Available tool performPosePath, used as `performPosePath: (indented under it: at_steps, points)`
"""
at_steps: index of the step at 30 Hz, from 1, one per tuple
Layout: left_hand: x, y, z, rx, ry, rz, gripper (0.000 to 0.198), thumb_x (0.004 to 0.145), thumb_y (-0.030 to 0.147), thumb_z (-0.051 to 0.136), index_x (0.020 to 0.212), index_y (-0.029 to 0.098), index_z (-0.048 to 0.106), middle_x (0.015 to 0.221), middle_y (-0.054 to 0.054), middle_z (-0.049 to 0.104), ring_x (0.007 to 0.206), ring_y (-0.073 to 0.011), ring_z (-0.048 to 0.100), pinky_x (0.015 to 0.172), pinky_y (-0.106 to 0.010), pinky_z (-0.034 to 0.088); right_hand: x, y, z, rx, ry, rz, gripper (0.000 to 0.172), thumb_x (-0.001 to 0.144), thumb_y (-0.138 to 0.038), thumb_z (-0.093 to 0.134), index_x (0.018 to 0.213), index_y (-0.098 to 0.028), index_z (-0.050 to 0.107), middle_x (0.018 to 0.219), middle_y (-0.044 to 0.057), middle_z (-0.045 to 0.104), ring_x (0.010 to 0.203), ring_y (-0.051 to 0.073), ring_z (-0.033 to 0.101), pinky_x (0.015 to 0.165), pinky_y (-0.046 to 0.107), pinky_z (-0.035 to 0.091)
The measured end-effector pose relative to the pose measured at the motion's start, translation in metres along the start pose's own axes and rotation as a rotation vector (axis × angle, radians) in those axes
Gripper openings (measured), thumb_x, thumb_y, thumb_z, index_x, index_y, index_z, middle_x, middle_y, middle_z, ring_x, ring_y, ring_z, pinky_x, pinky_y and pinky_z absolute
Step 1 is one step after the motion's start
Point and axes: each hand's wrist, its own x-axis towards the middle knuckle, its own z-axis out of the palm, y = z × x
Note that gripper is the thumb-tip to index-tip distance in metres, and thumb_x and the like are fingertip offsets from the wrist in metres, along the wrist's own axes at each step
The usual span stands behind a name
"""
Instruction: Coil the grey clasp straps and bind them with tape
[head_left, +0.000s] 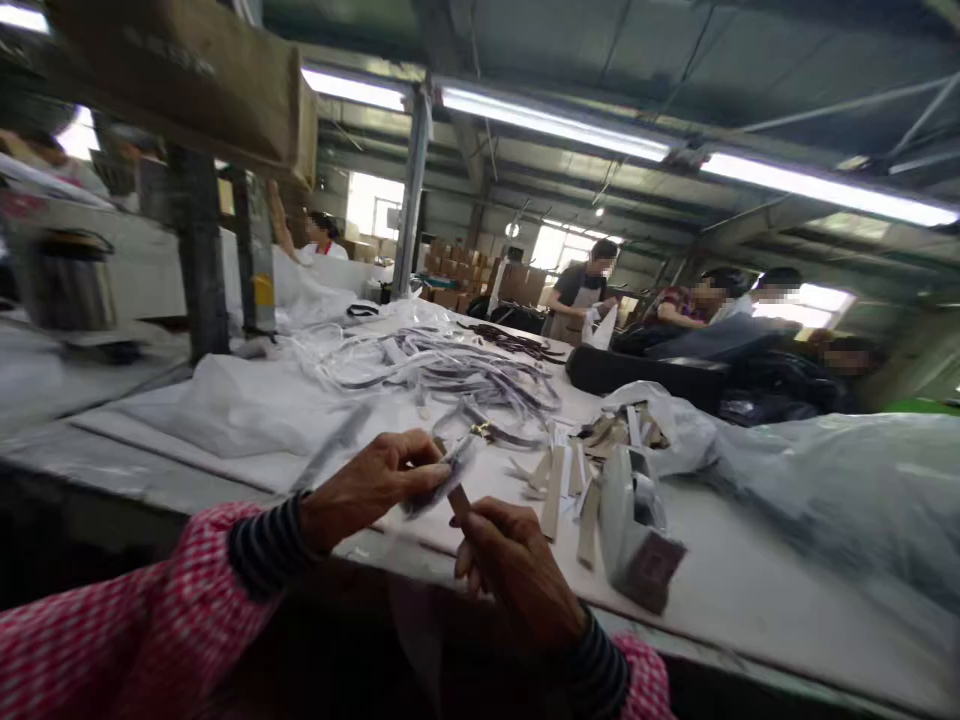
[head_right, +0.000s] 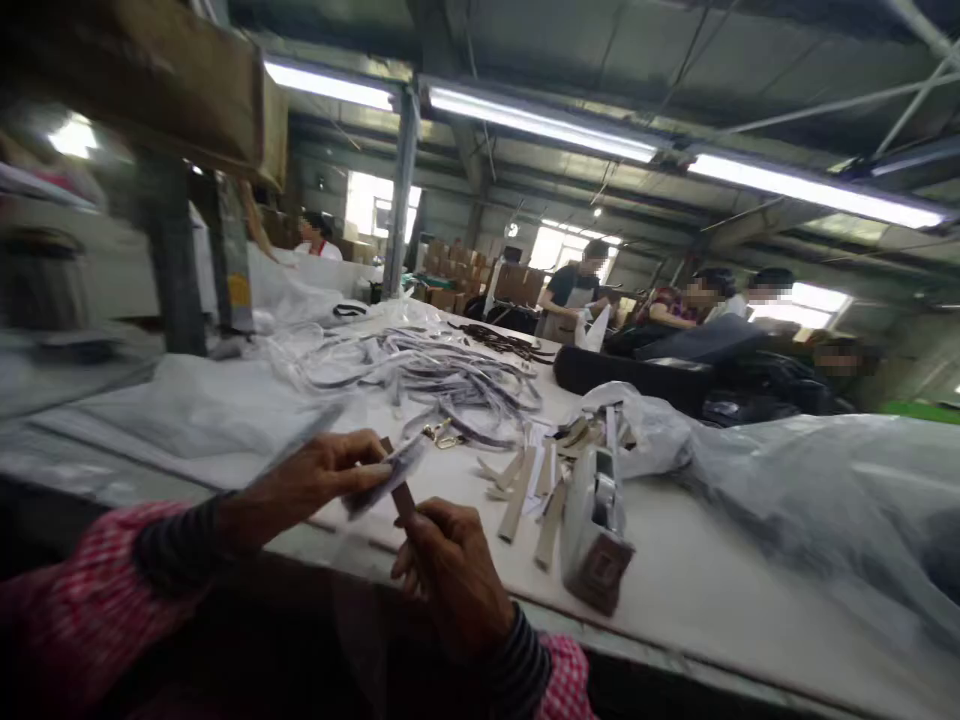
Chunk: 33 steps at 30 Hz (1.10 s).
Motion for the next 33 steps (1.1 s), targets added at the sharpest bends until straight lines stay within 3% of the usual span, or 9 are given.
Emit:
performPosePath:
  at_steps: [5,9,11,13,16,19,21,27,33]
  points:
    - [0.000,-0.013,-0.003,0.064,0.022,-0.026,0.030,0.083,0.043,0.065,0.080,0.014,0.061,0.063,0.003,0.055,0.058,-0.0120,0.048,0.056,-0.025,0.037,-0.001,0.002,0.007,-0.023,0.011,0.006,0.039,0.091,-0.050,0.062,0.094,-0.012,0.065,0.060,0.002,0.066,0.043,0.008,0.054,0.043,0.017,0.038]
    - [0.012,-0.016,-0.006,-0.037,-0.014,-0.072,0.032,0.080,0.045,0.068,0.079,0.013,0.062,0.060,0.003,0.055,0.055,-0.0109,0.047,0.053,-0.023,0.035,-0.003,-0.003,-0.007,0.010,-0.058,0.051,0.040,0.096,-0.050,0.052,0.095,-0.012,0.066,0.069,0.007,0.070,0.051,0.013,0.061,0.047,0.022,0.044]
    - [0.019,-0.012,-0.008,-0.111,-0.048,-0.096,0.033,0.079,0.044,0.067,0.076,0.012,0.063,0.060,0.002,0.056,0.053,-0.0104,0.048,0.052,-0.023,0.034,-0.002,-0.003,-0.016,-0.018,0.001,-0.008,0.038,0.098,-0.047,0.048,0.101,-0.014,0.066,0.077,0.009,0.071,0.061,0.016,0.065,0.050,0.024,0.046]
    - [0.023,-0.006,-0.009,-0.159,-0.089,-0.090,0.032,0.079,0.043,0.066,0.073,0.012,0.062,0.060,0.001,0.057,0.053,-0.0101,0.048,0.052,-0.023,0.034,0.001,0.000,-0.023,-0.179,0.143,-0.174,0.031,0.095,-0.039,0.054,0.115,-0.018,0.063,0.093,0.009,0.071,0.075,0.018,0.066,0.054,0.025,0.047]
    - [0.028,0.003,-0.008,-0.163,-0.155,-0.061,0.030,0.077,0.041,0.067,0.072,0.012,0.063,0.061,0.001,0.057,0.054,-0.0096,0.047,0.053,-0.022,0.034,0.007,0.010,-0.024,-0.621,0.342,-0.561,0.045,0.087,-0.024,0.066,0.130,-0.025,0.054,0.111,0.008,0.065,0.090,0.020,0.062,0.058,0.026,0.048]
    - [0.034,0.007,-0.003,-0.080,-0.206,-0.025,0.030,0.076,0.041,0.069,0.074,0.011,0.063,0.063,0.001,0.058,0.057,-0.0101,0.047,0.054,-0.022,0.034,0.011,0.018,-0.018,-0.910,0.537,-0.907,0.048,0.088,-0.017,0.065,0.132,-0.026,0.050,0.104,0.008,0.062,0.091,0.022,0.059,0.063,0.030,0.051]
    - [0.039,0.004,0.000,0.015,-0.231,0.004,0.029,0.077,0.041,0.068,0.074,0.012,0.063,0.063,0.001,0.057,0.058,-0.0106,0.047,0.054,-0.023,0.034,0.011,0.018,-0.015,-1.022,0.616,-1.003,0.042,0.090,-0.014,0.062,0.130,-0.024,0.052,0.103,0.009,0.060,0.095,0.023,0.058,0.072,0.036,0.053]
    - [0.052,-0.038,0.015,0.538,-0.177,0.272,0.021,0.084,0.033,0.060,0.072,0.017,0.054,0.069,0.002,0.053,0.065,-0.0132,0.048,0.062,-0.026,0.036,0.012,0.017,-0.021,-1.351,0.426,-1.035,0.018,0.093,-0.006,0.056,0.098,-0.021,0.065,0.119,0.011,0.062,0.113,0.026,0.055,0.086,0.037,0.052]
    - [0.051,-0.095,0.039,0.730,-0.131,0.384,0.011,0.087,0.024,0.052,0.079,0.019,0.048,0.084,-0.003,0.058,0.077,-0.0191,0.055,0.072,-0.030,0.040,0.019,0.031,-0.027,-1.401,0.174,-0.743,0.012,0.089,-0.008,0.059,0.089,-0.019,0.065,0.101,0.007,0.069,0.091,0.022,0.061,0.075,0.032,0.050]
